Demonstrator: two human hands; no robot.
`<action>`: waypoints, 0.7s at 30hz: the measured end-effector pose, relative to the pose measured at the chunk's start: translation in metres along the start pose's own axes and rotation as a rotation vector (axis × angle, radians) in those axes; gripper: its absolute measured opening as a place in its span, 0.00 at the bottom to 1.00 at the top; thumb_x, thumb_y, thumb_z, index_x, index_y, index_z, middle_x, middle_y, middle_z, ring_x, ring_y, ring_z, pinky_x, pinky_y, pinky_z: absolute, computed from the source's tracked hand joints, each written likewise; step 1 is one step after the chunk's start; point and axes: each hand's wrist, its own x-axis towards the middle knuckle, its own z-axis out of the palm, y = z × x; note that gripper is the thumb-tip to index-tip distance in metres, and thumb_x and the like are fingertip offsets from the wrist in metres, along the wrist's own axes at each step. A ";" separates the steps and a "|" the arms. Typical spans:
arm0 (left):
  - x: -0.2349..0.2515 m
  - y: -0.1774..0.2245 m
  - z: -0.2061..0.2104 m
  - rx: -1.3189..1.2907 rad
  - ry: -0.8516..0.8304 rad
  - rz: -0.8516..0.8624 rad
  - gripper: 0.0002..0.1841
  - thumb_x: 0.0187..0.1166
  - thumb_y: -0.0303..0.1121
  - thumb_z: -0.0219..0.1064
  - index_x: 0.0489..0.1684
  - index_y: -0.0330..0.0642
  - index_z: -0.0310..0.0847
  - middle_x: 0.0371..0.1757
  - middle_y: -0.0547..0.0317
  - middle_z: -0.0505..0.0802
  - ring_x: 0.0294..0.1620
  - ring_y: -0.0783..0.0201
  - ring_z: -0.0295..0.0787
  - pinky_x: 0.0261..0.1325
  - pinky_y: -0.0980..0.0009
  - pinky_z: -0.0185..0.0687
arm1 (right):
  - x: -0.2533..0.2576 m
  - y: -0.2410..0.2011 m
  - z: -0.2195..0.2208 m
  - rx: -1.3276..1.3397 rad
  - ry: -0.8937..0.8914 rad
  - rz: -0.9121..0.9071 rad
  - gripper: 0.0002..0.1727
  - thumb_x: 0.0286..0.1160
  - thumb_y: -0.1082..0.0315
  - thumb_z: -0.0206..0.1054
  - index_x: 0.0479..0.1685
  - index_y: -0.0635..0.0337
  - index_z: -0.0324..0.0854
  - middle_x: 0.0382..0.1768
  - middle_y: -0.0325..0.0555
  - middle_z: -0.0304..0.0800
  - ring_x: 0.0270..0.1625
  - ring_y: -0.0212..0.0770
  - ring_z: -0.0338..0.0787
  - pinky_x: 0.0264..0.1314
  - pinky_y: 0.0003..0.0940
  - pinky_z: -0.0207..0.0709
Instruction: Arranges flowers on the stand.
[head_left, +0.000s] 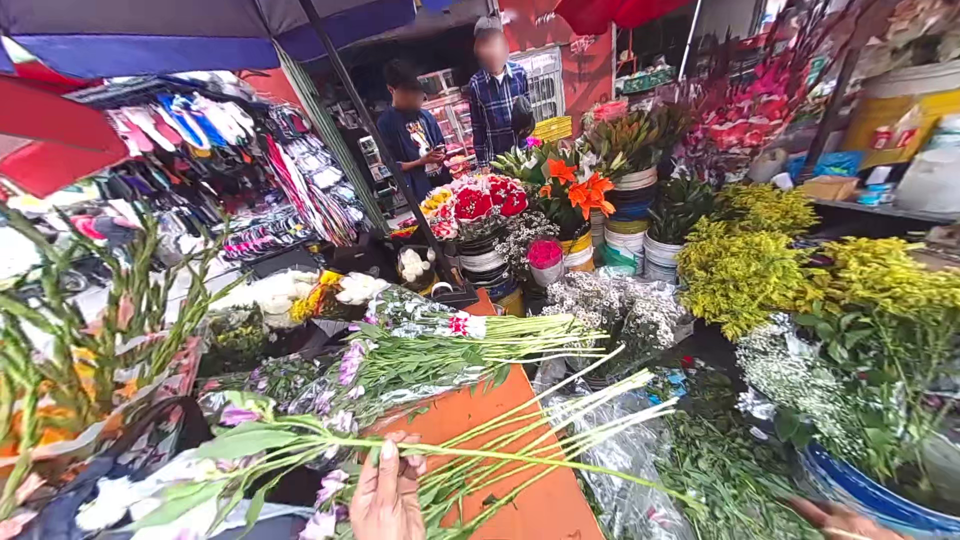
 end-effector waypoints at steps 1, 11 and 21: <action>-0.005 -0.006 0.012 -0.016 -0.018 -0.004 0.19 0.92 0.25 0.43 0.45 0.42 0.85 0.38 0.62 0.98 0.31 0.73 0.94 0.35 0.80 0.91 | 0.001 -0.043 -0.027 0.112 0.222 -0.193 0.24 0.81 0.55 0.69 0.67 0.62 0.86 0.62 0.69 0.89 0.66 0.73 0.86 0.70 0.74 0.72; -0.006 -0.027 0.030 -0.034 -0.361 -0.029 0.15 0.88 0.26 0.56 0.66 0.25 0.77 0.55 0.50 0.93 0.48 0.64 0.94 0.56 0.66 0.92 | 0.084 -0.284 -0.013 0.502 0.775 -0.968 0.14 0.86 0.70 0.60 0.60 0.60 0.89 0.43 0.54 0.90 0.46 0.35 0.89 0.53 0.24 0.83; 0.018 -0.036 -0.165 1.453 -0.167 -0.148 0.27 0.84 0.49 0.64 0.74 0.40 0.80 0.87 0.44 0.73 0.93 0.36 0.50 0.82 0.18 0.27 | 0.173 -0.275 -0.009 0.426 0.389 -0.937 0.13 0.81 0.75 0.63 0.52 0.77 0.87 0.48 0.51 0.85 0.53 0.25 0.83 0.60 0.17 0.76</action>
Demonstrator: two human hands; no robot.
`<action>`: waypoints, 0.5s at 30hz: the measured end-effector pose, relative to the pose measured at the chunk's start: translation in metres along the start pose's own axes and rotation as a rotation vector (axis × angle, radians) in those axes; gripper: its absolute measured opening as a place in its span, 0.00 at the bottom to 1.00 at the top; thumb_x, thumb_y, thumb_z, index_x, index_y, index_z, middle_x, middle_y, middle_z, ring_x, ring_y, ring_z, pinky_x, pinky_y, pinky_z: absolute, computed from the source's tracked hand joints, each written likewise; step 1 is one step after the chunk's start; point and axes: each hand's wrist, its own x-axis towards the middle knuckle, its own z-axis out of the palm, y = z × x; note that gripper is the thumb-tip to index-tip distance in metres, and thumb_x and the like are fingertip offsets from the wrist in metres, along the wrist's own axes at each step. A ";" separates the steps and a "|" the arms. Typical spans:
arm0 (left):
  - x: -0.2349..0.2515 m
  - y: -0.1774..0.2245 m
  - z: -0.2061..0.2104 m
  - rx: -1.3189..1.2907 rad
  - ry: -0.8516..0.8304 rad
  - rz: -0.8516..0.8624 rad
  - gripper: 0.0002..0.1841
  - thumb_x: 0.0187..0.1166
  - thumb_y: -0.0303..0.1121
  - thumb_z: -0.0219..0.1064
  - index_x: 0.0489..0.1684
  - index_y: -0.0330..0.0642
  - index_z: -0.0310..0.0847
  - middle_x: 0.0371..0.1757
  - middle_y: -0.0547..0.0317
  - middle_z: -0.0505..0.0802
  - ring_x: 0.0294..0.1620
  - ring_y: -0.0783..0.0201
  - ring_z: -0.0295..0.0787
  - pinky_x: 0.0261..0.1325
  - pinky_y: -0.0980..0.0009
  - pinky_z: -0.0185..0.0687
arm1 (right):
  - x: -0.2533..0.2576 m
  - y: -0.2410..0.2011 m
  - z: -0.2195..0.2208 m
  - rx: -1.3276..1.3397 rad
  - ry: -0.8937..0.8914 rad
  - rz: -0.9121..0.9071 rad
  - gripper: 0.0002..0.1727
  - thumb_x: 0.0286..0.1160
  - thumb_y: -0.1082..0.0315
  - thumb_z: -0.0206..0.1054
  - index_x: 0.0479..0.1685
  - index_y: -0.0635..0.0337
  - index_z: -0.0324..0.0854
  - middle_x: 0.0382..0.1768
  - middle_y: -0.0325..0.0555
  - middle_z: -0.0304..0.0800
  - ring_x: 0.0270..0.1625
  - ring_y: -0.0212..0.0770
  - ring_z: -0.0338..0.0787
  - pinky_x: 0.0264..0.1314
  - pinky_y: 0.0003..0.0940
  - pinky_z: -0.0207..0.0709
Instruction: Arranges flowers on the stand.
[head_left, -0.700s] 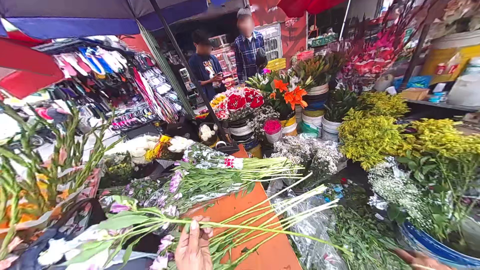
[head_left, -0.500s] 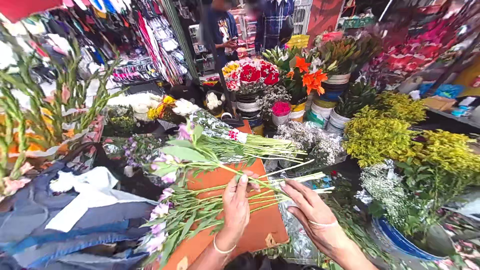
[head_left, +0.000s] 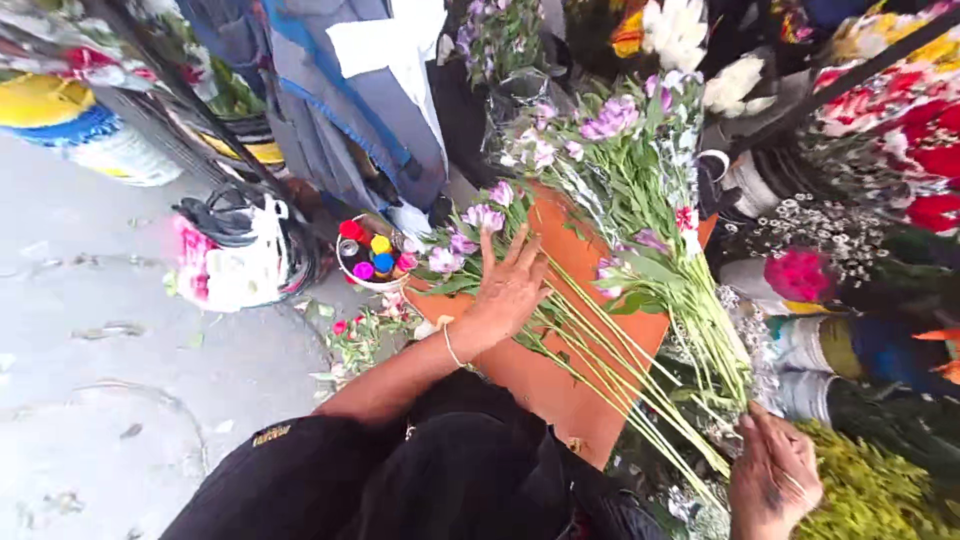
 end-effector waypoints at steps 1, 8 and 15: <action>0.002 -0.015 0.003 0.037 0.040 -0.038 0.29 0.84 0.52 0.63 0.75 0.40 0.80 0.88 0.45 0.72 0.93 0.35 0.49 0.81 0.16 0.26 | 0.013 -0.001 0.008 0.047 -0.010 0.021 0.12 0.81 0.75 0.63 0.53 0.74 0.88 0.48 0.43 0.85 0.51 0.22 0.83 0.58 0.17 0.79; -0.017 -0.082 0.015 0.157 0.195 -0.114 0.35 0.85 0.63 0.53 0.80 0.45 0.77 0.86 0.48 0.76 0.89 0.27 0.57 0.75 0.11 0.34 | 0.088 -0.033 0.114 0.259 -0.210 0.052 0.12 0.80 0.74 0.64 0.55 0.66 0.90 0.46 0.34 0.85 0.45 0.20 0.83 0.48 0.16 0.78; -0.040 -0.098 0.022 0.112 0.259 -0.099 0.34 0.85 0.64 0.50 0.79 0.49 0.77 0.85 0.50 0.77 0.88 0.30 0.62 0.76 0.14 0.40 | 0.032 0.006 0.193 0.339 -0.445 0.097 0.12 0.78 0.73 0.66 0.51 0.60 0.94 0.48 0.40 0.91 0.55 0.25 0.85 0.64 0.21 0.78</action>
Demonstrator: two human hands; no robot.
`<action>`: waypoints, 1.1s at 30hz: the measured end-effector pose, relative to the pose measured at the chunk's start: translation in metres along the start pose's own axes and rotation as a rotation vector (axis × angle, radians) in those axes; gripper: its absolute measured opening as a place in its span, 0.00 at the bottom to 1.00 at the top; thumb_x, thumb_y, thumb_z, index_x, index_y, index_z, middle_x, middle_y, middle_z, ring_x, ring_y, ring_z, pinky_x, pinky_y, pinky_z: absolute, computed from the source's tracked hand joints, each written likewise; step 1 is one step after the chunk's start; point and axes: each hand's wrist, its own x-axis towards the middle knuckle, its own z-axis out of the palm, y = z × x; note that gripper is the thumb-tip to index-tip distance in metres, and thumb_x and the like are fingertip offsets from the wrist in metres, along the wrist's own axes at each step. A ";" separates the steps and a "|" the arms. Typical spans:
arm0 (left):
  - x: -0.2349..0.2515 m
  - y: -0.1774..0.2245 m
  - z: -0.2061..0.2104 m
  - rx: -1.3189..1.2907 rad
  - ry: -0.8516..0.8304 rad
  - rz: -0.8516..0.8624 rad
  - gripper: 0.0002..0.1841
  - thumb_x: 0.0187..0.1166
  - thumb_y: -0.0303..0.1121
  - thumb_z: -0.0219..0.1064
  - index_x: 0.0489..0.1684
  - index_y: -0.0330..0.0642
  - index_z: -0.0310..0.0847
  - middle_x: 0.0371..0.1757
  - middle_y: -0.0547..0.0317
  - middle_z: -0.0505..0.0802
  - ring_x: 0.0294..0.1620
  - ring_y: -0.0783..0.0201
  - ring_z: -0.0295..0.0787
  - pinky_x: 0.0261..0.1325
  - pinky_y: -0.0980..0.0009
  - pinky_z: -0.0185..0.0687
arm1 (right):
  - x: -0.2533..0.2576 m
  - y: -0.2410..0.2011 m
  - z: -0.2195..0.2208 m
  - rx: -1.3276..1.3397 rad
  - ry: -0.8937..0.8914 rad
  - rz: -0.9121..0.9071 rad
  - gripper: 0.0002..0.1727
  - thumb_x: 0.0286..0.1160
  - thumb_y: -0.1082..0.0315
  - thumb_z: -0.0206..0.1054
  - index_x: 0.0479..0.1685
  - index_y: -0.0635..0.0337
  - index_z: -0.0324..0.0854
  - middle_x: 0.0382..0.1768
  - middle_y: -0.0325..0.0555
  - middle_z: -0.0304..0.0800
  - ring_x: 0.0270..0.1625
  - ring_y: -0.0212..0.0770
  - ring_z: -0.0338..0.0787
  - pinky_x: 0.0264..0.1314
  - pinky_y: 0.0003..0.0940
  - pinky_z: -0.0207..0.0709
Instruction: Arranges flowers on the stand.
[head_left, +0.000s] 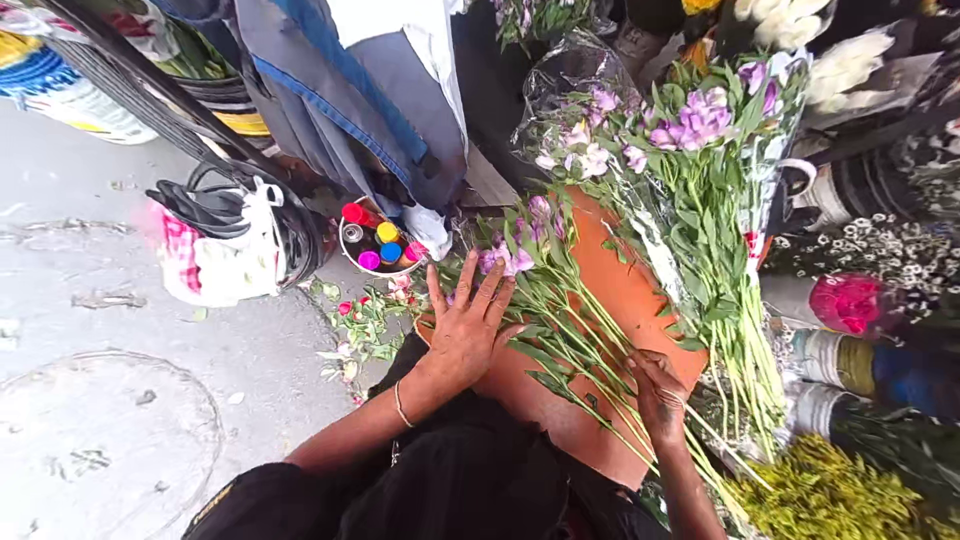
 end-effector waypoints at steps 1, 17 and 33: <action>0.000 -0.002 0.001 -0.010 -0.003 -0.003 0.34 0.85 0.63 0.51 0.79 0.49 0.77 0.85 0.50 0.77 0.88 0.30 0.62 0.76 0.14 0.40 | -0.004 0.002 0.004 -0.003 -0.006 0.020 0.12 0.76 0.74 0.67 0.50 0.61 0.94 0.47 0.41 0.91 0.55 0.25 0.86 0.63 0.20 0.79; 0.020 0.015 -0.006 -0.158 0.202 0.218 0.26 0.88 0.59 0.52 0.68 0.50 0.80 0.81 0.49 0.80 0.95 0.48 0.50 0.89 0.33 0.26 | -0.013 0.005 0.025 -0.033 0.151 -0.021 0.10 0.74 0.70 0.70 0.47 0.52 0.97 0.49 0.41 0.96 0.58 0.35 0.91 0.68 0.35 0.83; 0.061 0.016 0.008 0.304 -0.303 0.349 0.39 0.81 0.66 0.58 0.81 0.43 0.77 0.87 0.47 0.74 0.91 0.26 0.51 0.76 0.11 0.27 | 0.058 0.007 -0.052 -0.235 0.256 -0.027 0.13 0.82 0.60 0.67 0.52 0.56 0.94 0.49 0.51 0.94 0.54 0.48 0.94 0.61 0.50 0.86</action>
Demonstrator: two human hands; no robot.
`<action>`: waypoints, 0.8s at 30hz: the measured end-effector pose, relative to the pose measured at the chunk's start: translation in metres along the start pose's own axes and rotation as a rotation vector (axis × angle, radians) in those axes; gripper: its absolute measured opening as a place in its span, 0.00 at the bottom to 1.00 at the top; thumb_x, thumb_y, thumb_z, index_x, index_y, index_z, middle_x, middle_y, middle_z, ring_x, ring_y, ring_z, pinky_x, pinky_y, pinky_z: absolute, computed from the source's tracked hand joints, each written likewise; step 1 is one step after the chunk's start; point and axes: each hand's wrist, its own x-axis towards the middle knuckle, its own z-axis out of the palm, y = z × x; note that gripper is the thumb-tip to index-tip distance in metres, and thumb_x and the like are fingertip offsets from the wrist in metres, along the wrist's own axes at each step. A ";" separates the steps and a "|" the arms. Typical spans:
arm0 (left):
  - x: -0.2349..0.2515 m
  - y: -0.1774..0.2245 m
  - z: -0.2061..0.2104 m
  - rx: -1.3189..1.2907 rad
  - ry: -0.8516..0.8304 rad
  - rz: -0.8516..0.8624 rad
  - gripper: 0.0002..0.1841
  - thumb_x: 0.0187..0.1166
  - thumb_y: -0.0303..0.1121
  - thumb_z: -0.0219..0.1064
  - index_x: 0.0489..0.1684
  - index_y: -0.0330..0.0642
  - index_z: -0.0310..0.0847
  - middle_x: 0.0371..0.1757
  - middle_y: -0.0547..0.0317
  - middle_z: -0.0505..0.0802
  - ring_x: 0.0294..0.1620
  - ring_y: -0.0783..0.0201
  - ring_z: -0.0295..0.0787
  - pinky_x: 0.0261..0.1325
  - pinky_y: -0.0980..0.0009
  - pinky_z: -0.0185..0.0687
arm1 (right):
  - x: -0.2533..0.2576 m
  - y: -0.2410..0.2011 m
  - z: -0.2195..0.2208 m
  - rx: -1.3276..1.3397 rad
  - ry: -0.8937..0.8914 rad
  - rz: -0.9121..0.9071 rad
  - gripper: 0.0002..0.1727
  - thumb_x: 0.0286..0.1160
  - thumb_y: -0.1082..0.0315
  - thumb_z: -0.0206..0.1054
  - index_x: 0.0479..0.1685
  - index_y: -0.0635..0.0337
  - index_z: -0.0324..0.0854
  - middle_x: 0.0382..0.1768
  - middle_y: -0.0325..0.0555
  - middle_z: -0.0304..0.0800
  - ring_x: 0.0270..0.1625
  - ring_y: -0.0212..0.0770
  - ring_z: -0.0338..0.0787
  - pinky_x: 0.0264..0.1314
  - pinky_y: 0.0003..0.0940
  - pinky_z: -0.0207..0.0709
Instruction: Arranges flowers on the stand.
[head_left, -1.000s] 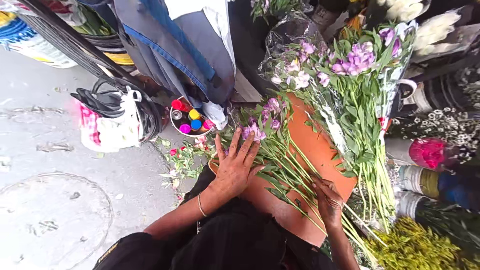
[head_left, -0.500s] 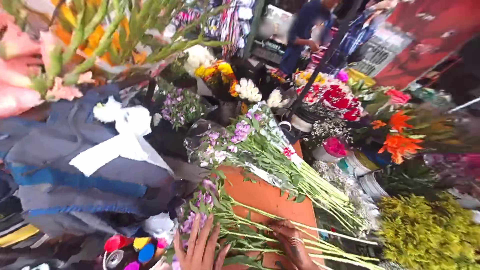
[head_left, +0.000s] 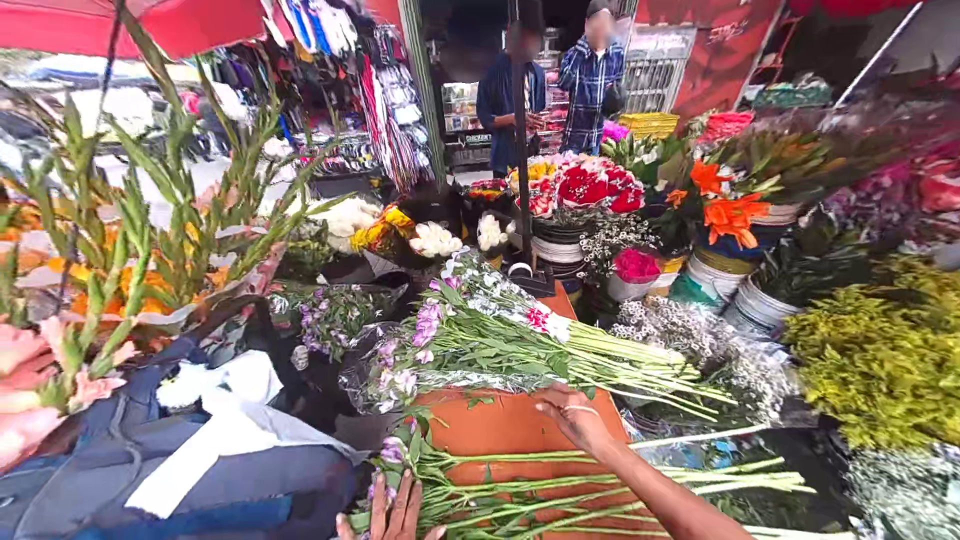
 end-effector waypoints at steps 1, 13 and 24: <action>0.001 0.001 0.000 0.007 -0.003 -0.006 0.40 0.81 0.65 0.58 0.81 0.43 0.77 0.88 0.48 0.73 0.91 0.26 0.50 0.76 0.11 0.26 | 0.024 0.010 -0.007 -0.090 0.119 0.004 0.14 0.82 0.59 0.67 0.55 0.55 0.93 0.50 0.52 0.93 0.55 0.51 0.93 0.61 0.51 0.86; 0.001 0.014 -0.019 -0.004 0.140 -0.036 0.40 0.78 0.67 0.59 0.77 0.42 0.81 0.86 0.49 0.76 0.90 0.26 0.54 0.75 0.11 0.28 | 0.113 0.061 -0.025 -0.371 0.265 0.070 0.17 0.85 0.59 0.63 0.60 0.54 0.91 0.62 0.59 0.89 0.68 0.66 0.84 0.69 0.68 0.71; -0.001 0.040 -0.034 -0.184 0.528 0.160 0.31 0.85 0.62 0.54 0.61 0.45 0.89 0.74 0.47 0.87 0.82 0.45 0.75 0.82 0.32 0.53 | 0.135 0.009 -0.096 -0.451 0.329 0.040 0.23 0.90 0.54 0.56 0.60 0.66 0.86 0.53 0.73 0.87 0.63 0.74 0.84 0.63 0.70 0.73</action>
